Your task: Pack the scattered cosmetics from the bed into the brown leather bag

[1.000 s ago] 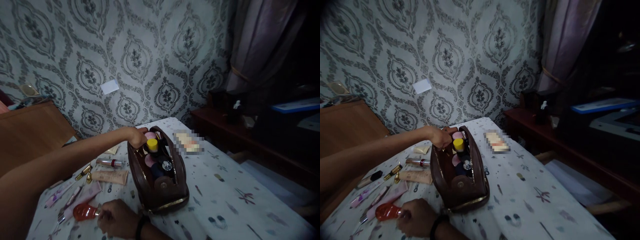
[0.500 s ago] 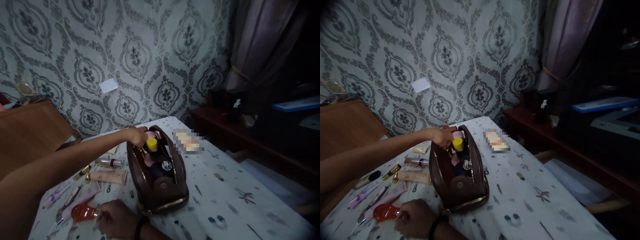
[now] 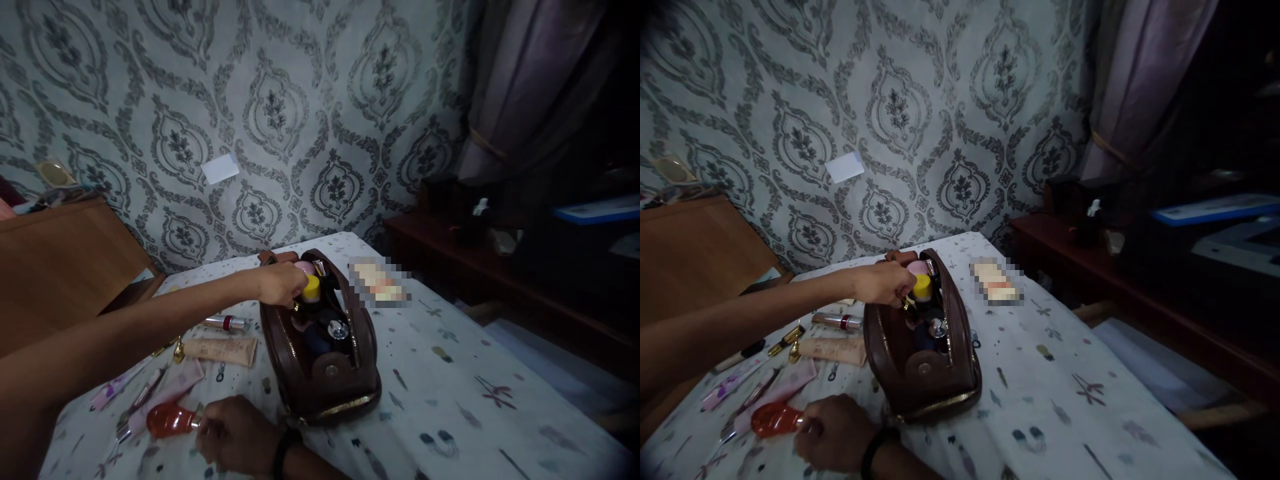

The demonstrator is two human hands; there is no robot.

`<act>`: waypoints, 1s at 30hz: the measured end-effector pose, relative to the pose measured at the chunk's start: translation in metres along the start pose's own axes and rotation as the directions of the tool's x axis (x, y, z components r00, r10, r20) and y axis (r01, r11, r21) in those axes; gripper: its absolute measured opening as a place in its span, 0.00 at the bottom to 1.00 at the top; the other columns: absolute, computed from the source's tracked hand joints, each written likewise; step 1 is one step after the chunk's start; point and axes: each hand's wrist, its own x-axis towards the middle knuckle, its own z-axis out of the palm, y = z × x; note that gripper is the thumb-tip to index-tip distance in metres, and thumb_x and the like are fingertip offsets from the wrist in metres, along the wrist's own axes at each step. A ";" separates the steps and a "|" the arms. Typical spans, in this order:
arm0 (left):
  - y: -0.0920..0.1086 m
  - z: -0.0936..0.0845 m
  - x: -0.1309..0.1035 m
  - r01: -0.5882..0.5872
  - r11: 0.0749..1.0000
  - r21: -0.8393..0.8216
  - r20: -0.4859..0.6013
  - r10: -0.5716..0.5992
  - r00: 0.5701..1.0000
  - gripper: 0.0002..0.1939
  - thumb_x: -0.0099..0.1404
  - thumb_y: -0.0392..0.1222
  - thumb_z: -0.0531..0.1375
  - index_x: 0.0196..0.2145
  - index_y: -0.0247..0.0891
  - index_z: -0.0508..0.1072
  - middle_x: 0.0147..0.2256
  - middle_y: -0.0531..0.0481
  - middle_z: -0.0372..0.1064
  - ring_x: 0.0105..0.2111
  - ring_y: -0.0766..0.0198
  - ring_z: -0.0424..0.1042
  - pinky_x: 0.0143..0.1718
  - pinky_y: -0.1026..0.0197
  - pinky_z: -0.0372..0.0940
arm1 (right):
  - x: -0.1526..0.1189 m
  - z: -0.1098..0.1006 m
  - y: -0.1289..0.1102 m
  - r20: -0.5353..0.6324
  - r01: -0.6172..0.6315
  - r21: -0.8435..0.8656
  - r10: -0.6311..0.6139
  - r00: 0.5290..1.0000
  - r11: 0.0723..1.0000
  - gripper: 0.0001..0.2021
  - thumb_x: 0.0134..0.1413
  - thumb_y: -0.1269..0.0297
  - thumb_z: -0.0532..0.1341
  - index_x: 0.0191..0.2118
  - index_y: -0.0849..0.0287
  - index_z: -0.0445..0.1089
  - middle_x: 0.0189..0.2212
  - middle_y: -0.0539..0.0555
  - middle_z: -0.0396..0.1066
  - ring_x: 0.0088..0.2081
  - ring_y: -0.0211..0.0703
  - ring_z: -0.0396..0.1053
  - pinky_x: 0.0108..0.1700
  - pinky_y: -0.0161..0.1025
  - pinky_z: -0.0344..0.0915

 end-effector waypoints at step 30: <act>0.003 0.016 0.006 -0.116 0.989 -0.097 -0.108 0.105 0.989 0.07 0.54 0.30 0.65 0.30 0.36 0.71 0.26 0.56 0.65 0.26 0.67 0.63 0.25 0.65 0.53 | -0.003 -0.004 -0.007 -0.016 -0.033 -0.011 0.033 0.999 0.999 0.05 0.43 0.74 0.58 0.26 0.60 0.71 0.20 0.46 0.66 0.24 0.34 0.67 0.28 0.27 0.60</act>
